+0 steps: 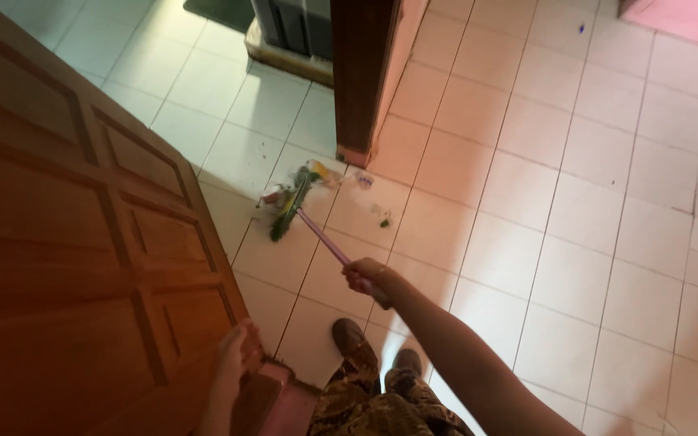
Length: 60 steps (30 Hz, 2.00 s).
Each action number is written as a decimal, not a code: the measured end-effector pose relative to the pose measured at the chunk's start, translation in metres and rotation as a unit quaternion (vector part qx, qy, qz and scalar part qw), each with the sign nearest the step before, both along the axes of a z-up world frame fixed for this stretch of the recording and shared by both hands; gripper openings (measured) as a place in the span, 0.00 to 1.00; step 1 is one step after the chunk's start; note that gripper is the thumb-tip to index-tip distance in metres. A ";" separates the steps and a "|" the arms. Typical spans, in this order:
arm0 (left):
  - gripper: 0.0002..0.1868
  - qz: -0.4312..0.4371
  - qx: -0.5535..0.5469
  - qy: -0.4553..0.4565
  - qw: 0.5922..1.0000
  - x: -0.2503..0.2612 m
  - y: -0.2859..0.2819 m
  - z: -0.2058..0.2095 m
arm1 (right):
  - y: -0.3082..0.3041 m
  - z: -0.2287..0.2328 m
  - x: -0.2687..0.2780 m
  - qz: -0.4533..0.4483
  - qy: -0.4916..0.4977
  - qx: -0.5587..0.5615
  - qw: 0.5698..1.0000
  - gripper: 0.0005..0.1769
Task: Sweeping the floor with a broom across multiple rooms including a hallway, bedroom, and study.
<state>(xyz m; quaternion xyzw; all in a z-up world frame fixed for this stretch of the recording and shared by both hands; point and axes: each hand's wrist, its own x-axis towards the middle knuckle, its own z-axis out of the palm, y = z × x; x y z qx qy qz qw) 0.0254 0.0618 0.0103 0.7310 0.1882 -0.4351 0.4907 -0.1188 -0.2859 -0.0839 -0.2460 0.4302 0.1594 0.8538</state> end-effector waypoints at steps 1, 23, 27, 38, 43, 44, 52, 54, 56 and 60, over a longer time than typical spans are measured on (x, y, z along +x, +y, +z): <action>0.24 -0.001 -0.006 -0.004 1.000 0.011 -0.005 -0.005 | -0.018 0.060 -0.017 -0.001 -0.004 -0.006 1.000 0.09; 0.25 -0.357 0.529 -0.546 0.543 0.291 0.022 0.107 | -0.216 -0.091 -0.139 0.380 0.084 -0.334 0.858 0.07; 0.34 -0.375 0.755 -0.381 0.379 0.286 0.028 0.128 | -0.135 -0.034 0.024 0.217 0.126 -0.159 0.955 0.11; 0.30 -0.330 0.761 -0.337 0.445 0.295 0.029 0.115 | -0.226 0.248 0.016 0.241 -0.095 -0.286 0.923 0.26; 0.28 -0.344 0.740 -0.355 0.455 0.294 0.009 0.092 | -0.331 0.173 -0.087 0.349 0.137 -0.275 0.885 0.28; 0.27 -0.345 0.737 -0.361 0.455 0.299 0.005 0.089 | -0.353 0.145 -0.105 0.378 0.186 -0.253 0.871 0.23; 0.26 -0.361 0.716 -0.394 0.449 0.335 -0.010 0.071 | -0.390 -0.016 -0.166 0.211 0.252 -0.232 0.915 0.08; 0.26 -0.367 0.713 -0.397 0.446 0.340 -0.008 0.068 | -0.372 -0.156 -0.086 0.334 0.172 -0.301 0.876 0.13; 0.27 -0.363 0.709 -0.391 0.461 0.341 0.002 0.068 | -0.290 -0.072 -0.058 0.315 0.158 -0.252 0.901 0.11; 0.29 -0.395 0.750 -0.338 0.410 0.335 0.016 0.099 | -0.170 -0.056 0.139 0.222 0.087 -0.071 0.969 0.13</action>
